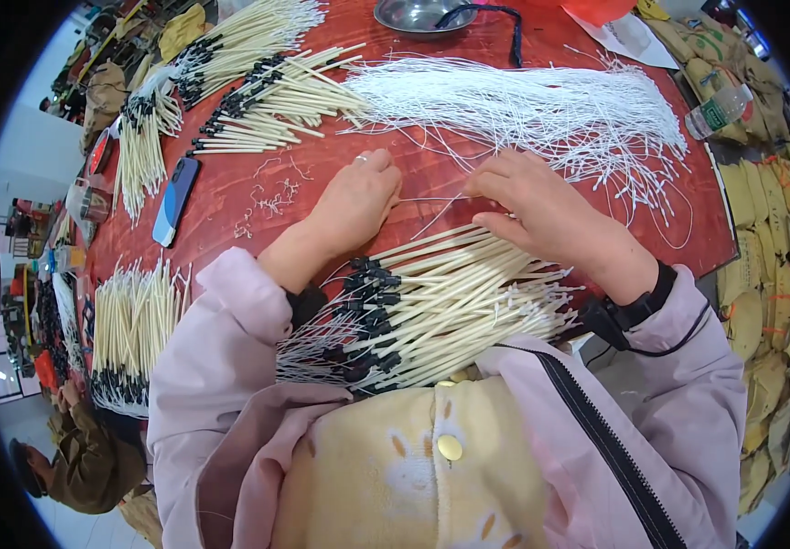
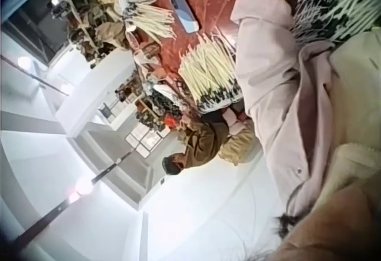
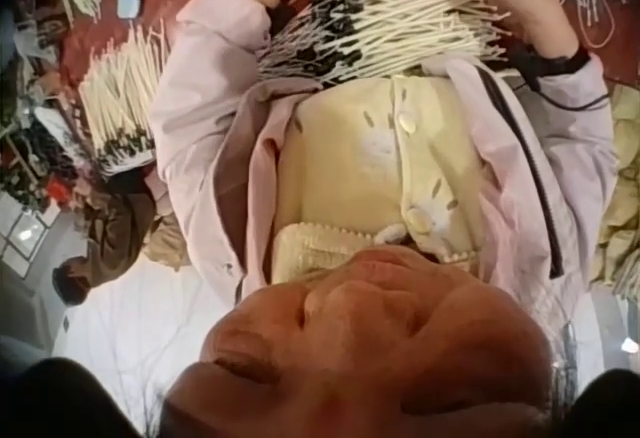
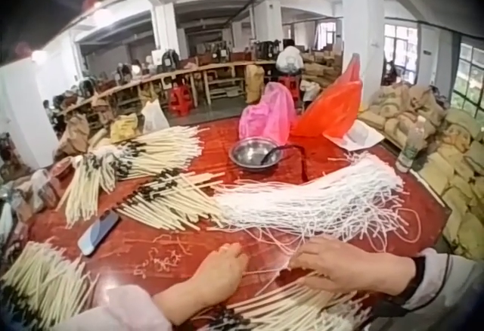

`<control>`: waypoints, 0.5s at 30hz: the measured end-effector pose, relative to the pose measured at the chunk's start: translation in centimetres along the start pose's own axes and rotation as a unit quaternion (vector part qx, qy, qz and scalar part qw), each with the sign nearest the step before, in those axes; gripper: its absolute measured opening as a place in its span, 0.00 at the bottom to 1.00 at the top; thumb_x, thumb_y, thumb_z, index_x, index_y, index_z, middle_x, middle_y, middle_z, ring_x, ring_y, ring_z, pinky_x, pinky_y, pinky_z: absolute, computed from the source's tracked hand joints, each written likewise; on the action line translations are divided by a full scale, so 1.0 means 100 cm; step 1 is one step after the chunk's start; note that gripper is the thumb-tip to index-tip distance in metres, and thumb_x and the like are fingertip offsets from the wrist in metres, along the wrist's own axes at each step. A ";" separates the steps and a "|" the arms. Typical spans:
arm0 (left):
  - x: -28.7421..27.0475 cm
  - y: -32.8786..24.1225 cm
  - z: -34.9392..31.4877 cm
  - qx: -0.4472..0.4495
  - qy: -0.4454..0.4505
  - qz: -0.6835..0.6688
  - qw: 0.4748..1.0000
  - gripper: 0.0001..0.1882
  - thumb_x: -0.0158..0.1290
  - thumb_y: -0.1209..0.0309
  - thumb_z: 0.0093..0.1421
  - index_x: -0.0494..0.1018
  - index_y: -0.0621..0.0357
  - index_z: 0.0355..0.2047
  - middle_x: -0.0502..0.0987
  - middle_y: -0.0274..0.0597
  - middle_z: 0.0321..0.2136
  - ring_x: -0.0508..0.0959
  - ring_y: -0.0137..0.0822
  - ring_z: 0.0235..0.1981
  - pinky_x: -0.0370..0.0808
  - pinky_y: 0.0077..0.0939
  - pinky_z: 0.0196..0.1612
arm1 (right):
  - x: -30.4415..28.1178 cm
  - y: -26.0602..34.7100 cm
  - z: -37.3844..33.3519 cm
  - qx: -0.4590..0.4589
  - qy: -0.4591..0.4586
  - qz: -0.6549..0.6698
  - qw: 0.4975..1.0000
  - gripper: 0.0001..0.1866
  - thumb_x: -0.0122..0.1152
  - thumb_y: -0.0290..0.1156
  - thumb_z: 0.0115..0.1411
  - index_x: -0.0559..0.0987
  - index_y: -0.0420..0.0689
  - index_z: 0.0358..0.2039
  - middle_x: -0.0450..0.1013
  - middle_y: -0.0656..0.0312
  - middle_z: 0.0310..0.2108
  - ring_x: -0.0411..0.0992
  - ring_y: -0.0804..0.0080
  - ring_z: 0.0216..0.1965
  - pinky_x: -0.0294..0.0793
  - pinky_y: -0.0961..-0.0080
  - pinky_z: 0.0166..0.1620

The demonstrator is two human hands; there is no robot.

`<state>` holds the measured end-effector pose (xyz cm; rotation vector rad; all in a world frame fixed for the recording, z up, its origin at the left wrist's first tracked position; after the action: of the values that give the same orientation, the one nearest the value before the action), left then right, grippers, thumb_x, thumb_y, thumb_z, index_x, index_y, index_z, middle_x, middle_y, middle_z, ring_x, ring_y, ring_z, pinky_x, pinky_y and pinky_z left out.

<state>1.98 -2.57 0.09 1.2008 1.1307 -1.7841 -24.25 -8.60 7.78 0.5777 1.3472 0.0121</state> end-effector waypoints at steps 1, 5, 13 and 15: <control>0.000 0.003 -0.005 0.002 0.004 0.008 1.000 0.08 0.56 0.73 0.59 0.70 0.62 0.35 0.73 0.55 0.38 0.75 0.56 0.44 0.73 0.47 0.45 | 0.001 -0.003 -0.001 0.001 0.002 0.003 1.000 0.18 0.66 0.29 0.59 0.78 0.41 0.49 0.74 0.55 0.49 0.70 0.53 0.53 0.68 0.59 0.57; -0.029 0.014 -0.060 -0.077 0.011 0.011 0.997 0.04 0.50 0.75 0.62 0.69 0.63 0.36 0.75 0.56 0.34 0.78 0.56 0.40 0.75 0.50 0.40 | 0.008 -0.008 0.006 -0.014 -0.009 0.008 1.000 0.21 0.65 0.29 0.59 0.77 0.40 0.53 0.74 0.54 0.52 0.70 0.53 0.53 0.68 0.59 0.59; -0.062 0.023 -0.137 -0.286 -0.003 -0.023 0.958 0.09 0.57 0.73 0.60 0.70 0.61 0.39 0.76 0.55 0.35 0.78 0.56 0.39 0.75 0.51 0.42 | 0.033 -0.003 0.045 -0.015 0.004 -0.008 1.000 0.27 0.62 0.28 0.62 0.72 0.39 0.61 0.71 0.52 0.58 0.68 0.52 0.58 0.66 0.60 0.62; -0.058 0.016 -0.123 -0.229 -0.028 -0.025 0.973 0.11 0.59 0.71 0.59 0.70 0.60 0.40 0.75 0.53 0.37 0.78 0.55 0.41 0.76 0.49 0.42 | 0.033 -0.001 0.047 -0.009 0.014 -0.021 1.000 0.27 0.62 0.28 0.62 0.71 0.39 0.62 0.70 0.52 0.59 0.67 0.52 0.59 0.66 0.59 0.62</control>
<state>9.42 8.59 2.79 0.8458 1.4492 -1.4697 -19.18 -9.40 5.25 0.5366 1.3847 -0.0013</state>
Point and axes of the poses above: each hand's wrist, its own z-axis towards the middle knuckle, its own x-axis out of the palm, y = z × x, the point moved 1 cm from there along z, towards the middle knuckle
